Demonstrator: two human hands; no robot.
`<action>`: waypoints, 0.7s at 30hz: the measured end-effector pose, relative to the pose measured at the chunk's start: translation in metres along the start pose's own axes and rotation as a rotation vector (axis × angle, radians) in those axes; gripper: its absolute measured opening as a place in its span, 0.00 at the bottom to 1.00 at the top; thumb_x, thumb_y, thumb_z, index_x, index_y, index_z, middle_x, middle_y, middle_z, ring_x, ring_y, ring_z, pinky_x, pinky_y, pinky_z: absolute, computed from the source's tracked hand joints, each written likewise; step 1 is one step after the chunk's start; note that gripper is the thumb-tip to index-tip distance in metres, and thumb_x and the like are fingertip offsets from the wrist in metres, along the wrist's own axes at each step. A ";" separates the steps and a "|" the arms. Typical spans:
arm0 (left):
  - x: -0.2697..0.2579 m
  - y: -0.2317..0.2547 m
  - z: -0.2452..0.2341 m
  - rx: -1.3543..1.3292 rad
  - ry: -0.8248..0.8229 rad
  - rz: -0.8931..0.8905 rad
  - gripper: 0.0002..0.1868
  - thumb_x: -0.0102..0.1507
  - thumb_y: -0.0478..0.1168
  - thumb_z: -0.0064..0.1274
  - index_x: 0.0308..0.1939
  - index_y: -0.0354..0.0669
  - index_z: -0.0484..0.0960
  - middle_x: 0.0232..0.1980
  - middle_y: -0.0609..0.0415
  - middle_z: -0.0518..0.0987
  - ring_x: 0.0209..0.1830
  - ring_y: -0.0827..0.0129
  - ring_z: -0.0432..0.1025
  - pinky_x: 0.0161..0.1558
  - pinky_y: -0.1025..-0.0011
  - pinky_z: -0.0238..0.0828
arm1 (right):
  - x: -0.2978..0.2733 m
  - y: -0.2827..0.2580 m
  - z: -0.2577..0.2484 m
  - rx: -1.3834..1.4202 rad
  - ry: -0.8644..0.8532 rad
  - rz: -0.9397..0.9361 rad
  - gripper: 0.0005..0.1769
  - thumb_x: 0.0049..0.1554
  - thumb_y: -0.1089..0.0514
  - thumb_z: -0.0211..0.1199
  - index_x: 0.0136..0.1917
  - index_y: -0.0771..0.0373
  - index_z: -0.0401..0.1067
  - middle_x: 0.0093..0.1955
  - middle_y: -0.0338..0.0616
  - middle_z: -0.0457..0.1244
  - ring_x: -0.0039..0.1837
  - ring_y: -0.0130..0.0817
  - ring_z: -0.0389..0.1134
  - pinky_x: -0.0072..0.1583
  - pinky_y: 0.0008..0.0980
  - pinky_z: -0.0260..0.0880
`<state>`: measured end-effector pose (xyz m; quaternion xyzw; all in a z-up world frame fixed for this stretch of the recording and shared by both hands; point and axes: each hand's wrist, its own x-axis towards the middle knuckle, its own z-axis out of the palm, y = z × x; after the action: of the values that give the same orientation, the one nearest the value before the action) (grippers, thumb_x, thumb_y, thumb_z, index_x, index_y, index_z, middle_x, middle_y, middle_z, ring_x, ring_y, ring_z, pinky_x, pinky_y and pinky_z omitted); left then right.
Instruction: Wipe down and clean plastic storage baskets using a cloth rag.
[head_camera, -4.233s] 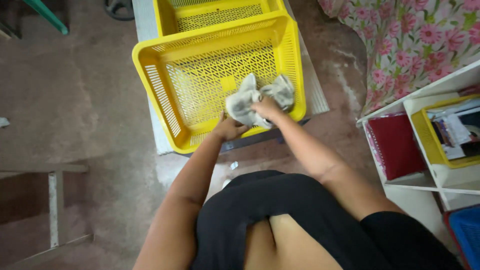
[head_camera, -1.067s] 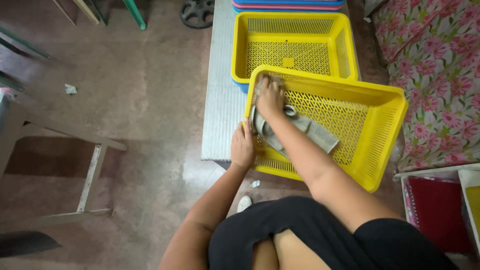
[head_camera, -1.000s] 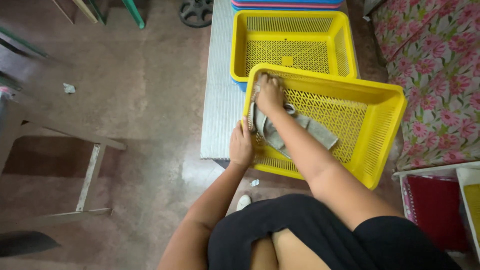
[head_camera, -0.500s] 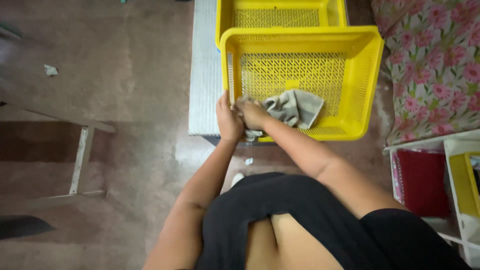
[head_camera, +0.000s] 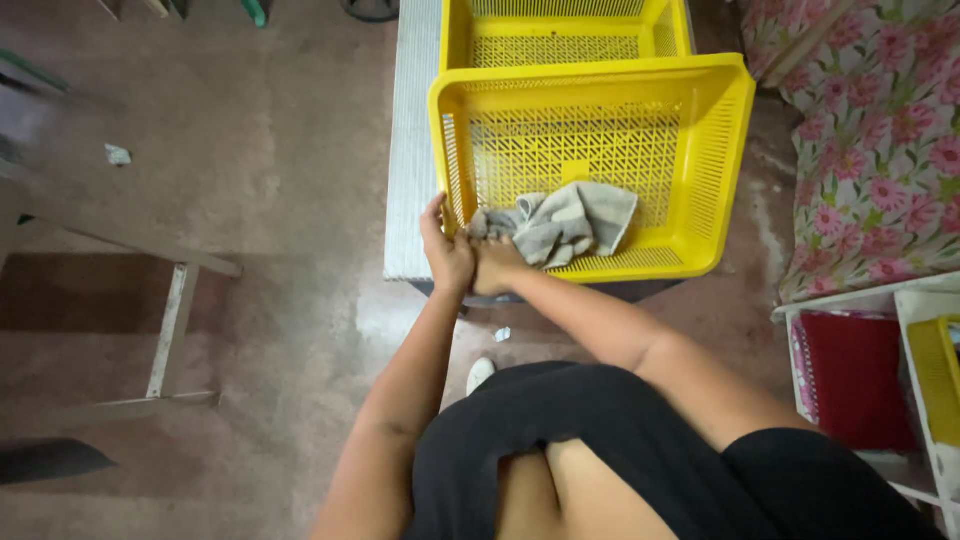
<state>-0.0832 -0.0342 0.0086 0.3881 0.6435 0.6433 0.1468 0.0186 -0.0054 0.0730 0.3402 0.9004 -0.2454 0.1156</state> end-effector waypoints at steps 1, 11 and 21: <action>0.002 -0.001 0.001 0.004 0.003 0.005 0.42 0.56 0.17 0.52 0.72 0.53 0.70 0.60 0.45 0.71 0.54 0.49 0.71 0.56 0.59 0.76 | 0.007 0.005 0.006 0.014 0.045 0.011 0.32 0.47 0.51 0.60 0.63 0.64 0.72 0.63 0.54 0.69 0.70 0.56 0.66 0.69 0.57 0.55; -0.008 -0.007 0.001 -0.050 -0.004 -0.044 0.42 0.57 0.18 0.50 0.72 0.55 0.68 0.61 0.48 0.69 0.55 0.56 0.71 0.56 0.64 0.77 | -0.008 0.003 0.021 0.119 0.217 -0.013 0.19 0.47 0.59 0.61 0.51 0.68 0.79 0.53 0.59 0.71 0.62 0.58 0.71 0.66 0.51 0.66; 0.006 -0.010 -0.027 -0.161 -0.026 -0.052 0.44 0.56 0.13 0.43 0.73 0.51 0.66 0.63 0.40 0.70 0.58 0.44 0.74 0.56 0.58 0.78 | -0.033 0.100 -0.011 1.109 0.437 0.103 0.25 0.55 0.55 0.64 0.62 0.74 0.74 0.65 0.66 0.66 0.71 0.59 0.64 0.72 0.46 0.61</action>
<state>-0.1089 -0.0474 0.0043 0.3666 0.5977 0.6836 0.2027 0.1094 0.0470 0.0580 0.4355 0.6232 -0.5972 -0.2554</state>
